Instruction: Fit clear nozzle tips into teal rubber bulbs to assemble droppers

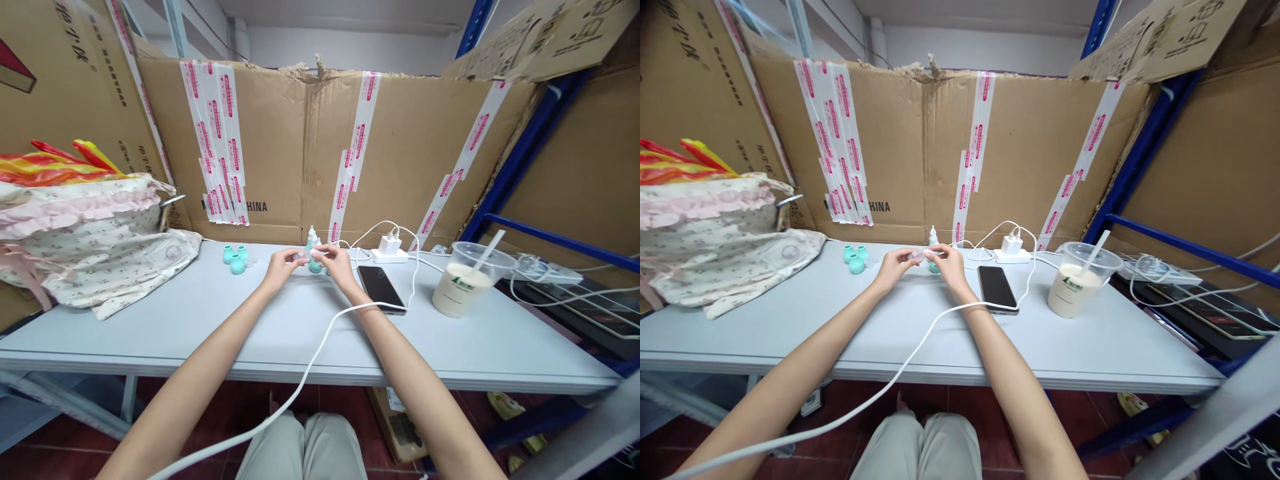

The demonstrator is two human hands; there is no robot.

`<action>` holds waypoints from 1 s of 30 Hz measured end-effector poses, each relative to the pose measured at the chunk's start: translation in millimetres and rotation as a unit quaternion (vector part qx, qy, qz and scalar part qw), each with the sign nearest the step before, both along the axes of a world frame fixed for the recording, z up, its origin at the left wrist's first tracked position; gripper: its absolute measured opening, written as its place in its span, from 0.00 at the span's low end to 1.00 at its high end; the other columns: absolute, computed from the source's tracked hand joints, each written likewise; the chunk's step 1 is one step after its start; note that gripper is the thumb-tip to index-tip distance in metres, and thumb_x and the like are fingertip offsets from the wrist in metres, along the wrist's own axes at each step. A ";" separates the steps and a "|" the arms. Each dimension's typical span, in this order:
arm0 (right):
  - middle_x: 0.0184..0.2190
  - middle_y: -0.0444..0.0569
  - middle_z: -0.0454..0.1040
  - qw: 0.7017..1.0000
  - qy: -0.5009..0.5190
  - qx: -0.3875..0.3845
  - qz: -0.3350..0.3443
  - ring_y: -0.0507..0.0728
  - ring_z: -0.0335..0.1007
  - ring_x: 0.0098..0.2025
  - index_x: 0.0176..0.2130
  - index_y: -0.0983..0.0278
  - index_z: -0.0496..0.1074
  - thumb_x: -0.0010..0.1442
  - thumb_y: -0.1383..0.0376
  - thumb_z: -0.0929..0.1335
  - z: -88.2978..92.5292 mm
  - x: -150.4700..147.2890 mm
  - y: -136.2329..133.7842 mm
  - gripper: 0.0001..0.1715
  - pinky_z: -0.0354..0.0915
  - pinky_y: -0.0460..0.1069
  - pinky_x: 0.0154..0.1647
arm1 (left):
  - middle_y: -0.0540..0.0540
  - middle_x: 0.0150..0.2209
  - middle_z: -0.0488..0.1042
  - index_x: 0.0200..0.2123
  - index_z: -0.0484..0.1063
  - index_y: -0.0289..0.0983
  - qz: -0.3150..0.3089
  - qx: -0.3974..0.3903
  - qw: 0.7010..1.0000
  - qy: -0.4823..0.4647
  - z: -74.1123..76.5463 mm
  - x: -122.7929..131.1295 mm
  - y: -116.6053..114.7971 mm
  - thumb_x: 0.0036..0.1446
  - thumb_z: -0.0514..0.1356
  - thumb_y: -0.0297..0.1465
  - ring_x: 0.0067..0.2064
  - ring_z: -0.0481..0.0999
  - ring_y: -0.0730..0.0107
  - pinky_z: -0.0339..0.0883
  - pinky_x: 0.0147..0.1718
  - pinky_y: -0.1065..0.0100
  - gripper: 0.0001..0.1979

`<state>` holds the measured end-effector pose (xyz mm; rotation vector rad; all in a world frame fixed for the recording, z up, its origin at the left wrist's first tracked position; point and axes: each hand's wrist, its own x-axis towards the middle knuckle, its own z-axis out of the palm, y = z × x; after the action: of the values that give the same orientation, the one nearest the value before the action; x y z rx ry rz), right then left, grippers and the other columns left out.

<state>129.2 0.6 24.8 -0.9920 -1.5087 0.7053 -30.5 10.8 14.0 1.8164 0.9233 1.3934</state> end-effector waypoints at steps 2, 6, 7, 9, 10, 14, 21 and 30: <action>0.29 0.49 0.74 0.999 0.023 -0.025 0.015 0.53 0.71 0.27 0.33 0.66 0.73 0.45 0.53 0.69 1.8 -0.7 -2.1 0.20 0.68 0.46 0.23 | 0.43 0.34 0.75 0.35 0.75 0.33 0.015 0.024 1.000 0.007 -0.9 -0.4 0.5 0.44 0.62 0.38 0.32 0.71 0.69 0.65 0.34 0.67 0.17; 0.27 0.48 0.73 0.999 0.037 -0.018 0.014 0.52 0.70 0.25 0.31 0.66 0.73 0.44 0.54 0.70 5.1 -2.2 -5.6 0.19 0.68 0.45 0.21 | 0.44 0.35 0.75 0.35 0.75 0.35 0.043 0.076 0.995 0.040 -2.4 -1.2 0.1 0.46 0.61 0.38 0.32 0.69 0.70 0.63 0.33 0.69 0.15; 0.27 0.48 0.73 0.999 0.036 -0.011 0.011 0.52 0.70 0.25 0.31 0.66 0.73 0.44 0.55 0.70 5.4 -2.5 -6.0 0.18 0.68 0.45 0.21 | 0.44 0.35 0.75 0.35 0.75 0.35 0.046 0.083 0.994 0.048 -2.3 -1.2 -0.4 0.47 0.61 0.38 0.31 0.69 0.71 0.63 0.32 0.69 0.15; 0.26 0.48 0.73 1.000 0.030 0.002 0.009 0.52 0.69 0.25 0.31 0.66 0.73 0.43 0.56 0.70 5.6 -3.2 -6.8 0.17 0.68 0.45 0.22 | 0.44 0.35 0.74 0.35 0.75 0.35 0.048 0.090 0.993 0.055 -1.6 -1.1 -1.7 0.48 0.60 0.38 0.32 0.69 0.70 0.62 0.32 0.69 0.14; 0.26 0.48 0.73 1.000 0.026 0.008 0.010 0.52 0.69 0.26 0.32 0.67 0.74 0.43 0.57 0.70 5.6 -3.5 -7.1 0.17 0.68 0.46 0.23 | 0.44 0.35 0.74 0.35 0.75 0.35 0.049 0.090 0.993 0.056 -1.0 -1.0 -2.4 0.48 0.60 0.38 0.32 0.69 0.70 0.62 0.32 0.69 0.14; 0.28 0.50 0.75 1.000 0.006 0.028 0.010 0.53 0.70 0.28 0.32 0.66 0.75 0.44 0.58 0.70 6.0 -3.4 -7.8 0.17 0.69 0.46 0.26 | 0.44 0.34 0.74 0.36 0.75 0.35 0.058 0.099 0.992 0.062 1.2 -0.7 -4.9 0.49 0.59 0.37 0.32 0.69 0.69 0.61 0.33 0.69 0.14; 0.23 0.47 0.74 0.999 0.036 -0.001 0.023 0.52 0.70 0.23 0.33 0.66 0.74 0.42 0.58 0.71 3.8 -3.3 -7.2 0.19 0.69 0.47 0.23 | 0.45 0.34 0.73 0.37 0.75 0.37 0.072 0.146 0.979 0.121 1.5 -0.9 -10.4 0.52 0.57 0.36 0.32 0.68 0.69 0.60 0.33 0.69 0.12; 0.22 0.49 0.73 0.998 0.004 0.024 0.051 0.55 0.71 0.24 0.23 0.67 0.71 0.43 0.56 0.71 -4.4 3.4 -0.8 0.15 0.69 0.49 0.26 | 0.42 0.37 0.73 0.40 0.73 0.36 0.050 0.151 0.974 0.163 2.7 -2.0 -17.8 0.54 0.55 0.35 0.36 0.69 0.65 0.61 0.37 0.66 0.13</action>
<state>132.6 -0.2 20.4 -0.8803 -1.5713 0.7395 -32.5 -7.0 16.7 2.3086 1.0204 1.3788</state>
